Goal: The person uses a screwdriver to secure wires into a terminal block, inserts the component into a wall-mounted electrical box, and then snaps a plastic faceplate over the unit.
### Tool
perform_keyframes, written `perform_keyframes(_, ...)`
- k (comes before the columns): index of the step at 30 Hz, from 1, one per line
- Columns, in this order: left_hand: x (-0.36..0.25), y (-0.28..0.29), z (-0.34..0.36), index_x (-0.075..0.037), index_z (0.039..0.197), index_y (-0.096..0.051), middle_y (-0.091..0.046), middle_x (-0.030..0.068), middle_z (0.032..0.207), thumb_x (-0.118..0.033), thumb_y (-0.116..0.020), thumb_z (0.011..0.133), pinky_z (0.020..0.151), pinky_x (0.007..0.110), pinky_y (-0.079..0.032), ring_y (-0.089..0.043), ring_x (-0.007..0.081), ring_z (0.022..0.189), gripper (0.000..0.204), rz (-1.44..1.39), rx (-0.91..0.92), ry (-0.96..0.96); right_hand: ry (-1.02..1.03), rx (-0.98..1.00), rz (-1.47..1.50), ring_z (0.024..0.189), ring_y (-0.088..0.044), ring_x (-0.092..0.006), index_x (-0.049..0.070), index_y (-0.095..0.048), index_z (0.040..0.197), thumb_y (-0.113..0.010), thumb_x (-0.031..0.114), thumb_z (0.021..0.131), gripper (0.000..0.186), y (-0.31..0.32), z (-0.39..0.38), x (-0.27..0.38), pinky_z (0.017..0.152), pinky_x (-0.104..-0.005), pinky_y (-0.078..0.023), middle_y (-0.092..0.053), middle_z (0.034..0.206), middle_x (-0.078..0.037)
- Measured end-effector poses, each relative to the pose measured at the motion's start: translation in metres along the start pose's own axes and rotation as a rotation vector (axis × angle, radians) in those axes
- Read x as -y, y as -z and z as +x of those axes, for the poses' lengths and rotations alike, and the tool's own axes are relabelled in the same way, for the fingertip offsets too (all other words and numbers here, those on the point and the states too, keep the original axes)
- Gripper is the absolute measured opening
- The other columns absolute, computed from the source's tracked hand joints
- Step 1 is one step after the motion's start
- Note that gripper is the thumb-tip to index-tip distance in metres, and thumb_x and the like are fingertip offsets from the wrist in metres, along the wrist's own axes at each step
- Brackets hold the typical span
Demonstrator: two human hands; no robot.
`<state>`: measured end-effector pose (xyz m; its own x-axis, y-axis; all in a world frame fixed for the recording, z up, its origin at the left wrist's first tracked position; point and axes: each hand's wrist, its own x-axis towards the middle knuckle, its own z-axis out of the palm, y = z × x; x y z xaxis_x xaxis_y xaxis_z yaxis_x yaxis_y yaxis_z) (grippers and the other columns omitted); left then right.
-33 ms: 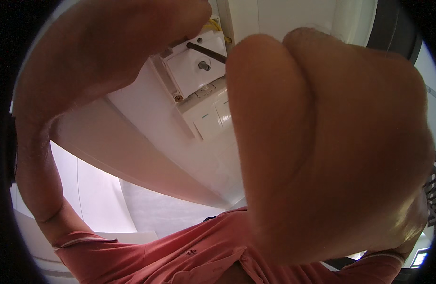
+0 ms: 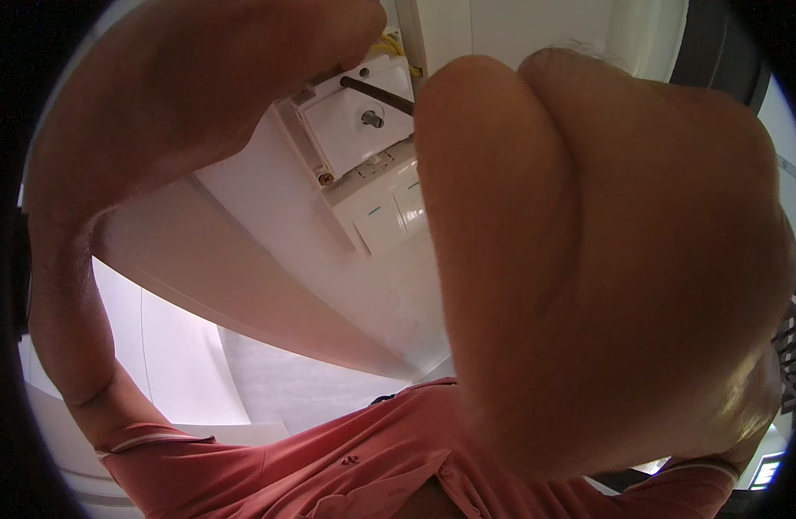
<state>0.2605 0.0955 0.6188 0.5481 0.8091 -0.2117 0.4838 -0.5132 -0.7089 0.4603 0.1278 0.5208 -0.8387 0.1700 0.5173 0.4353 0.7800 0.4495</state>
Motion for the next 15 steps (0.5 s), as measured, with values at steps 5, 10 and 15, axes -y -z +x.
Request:
perform_keyframes(5,-0.001,0.001,0.005,0.001,0.089,-0.073,-0.073,0.0186,0.091,-0.004,-0.064,0.089,0.084,0.037,-0.059,-0.072,0.0349,0.092,0.011,-0.024,-0.020,-0.001,-0.104,-0.186,0.199,0.054,-0.062,-0.0223,-0.003,-0.062,0.099,-0.076,0.007,0.095,0.017,-0.013,-0.001,0.005,0.049,-0.0317,-0.044,-0.062,0.072,-0.014)
perform_keyframes(10,-0.007,-0.007,0.015,0.001,0.092,-0.074,-0.074,0.0195,0.093,-0.004,-0.064,0.090,0.085,0.037,-0.059,-0.073,0.0364,0.094,0.012,-0.073,-0.030,0.035,-0.185,-0.186,0.234,0.050,-0.056,-0.0210,-0.003,-0.062,0.094,-0.074,0.006,0.096,0.015,-0.017,-0.005,0.004,0.049,-0.0315,-0.042,-0.056,0.064,-0.012)
perform_keyframes(15,-0.009,-0.048,0.008,0.002,0.096,-0.072,-0.070,0.0171,0.095,-0.001,-0.066,0.086,0.088,0.039,-0.057,-0.069,0.0349,0.095,0.012,-0.106,-0.261,0.161,-0.071,-0.254,0.204,0.054,-0.058,-0.0332,-0.001,-0.059,0.084,-0.071,0.006,0.096,0.018,-0.024,-0.005,-0.008,0.052,-0.0401,-0.043,-0.056,0.064,-0.016)
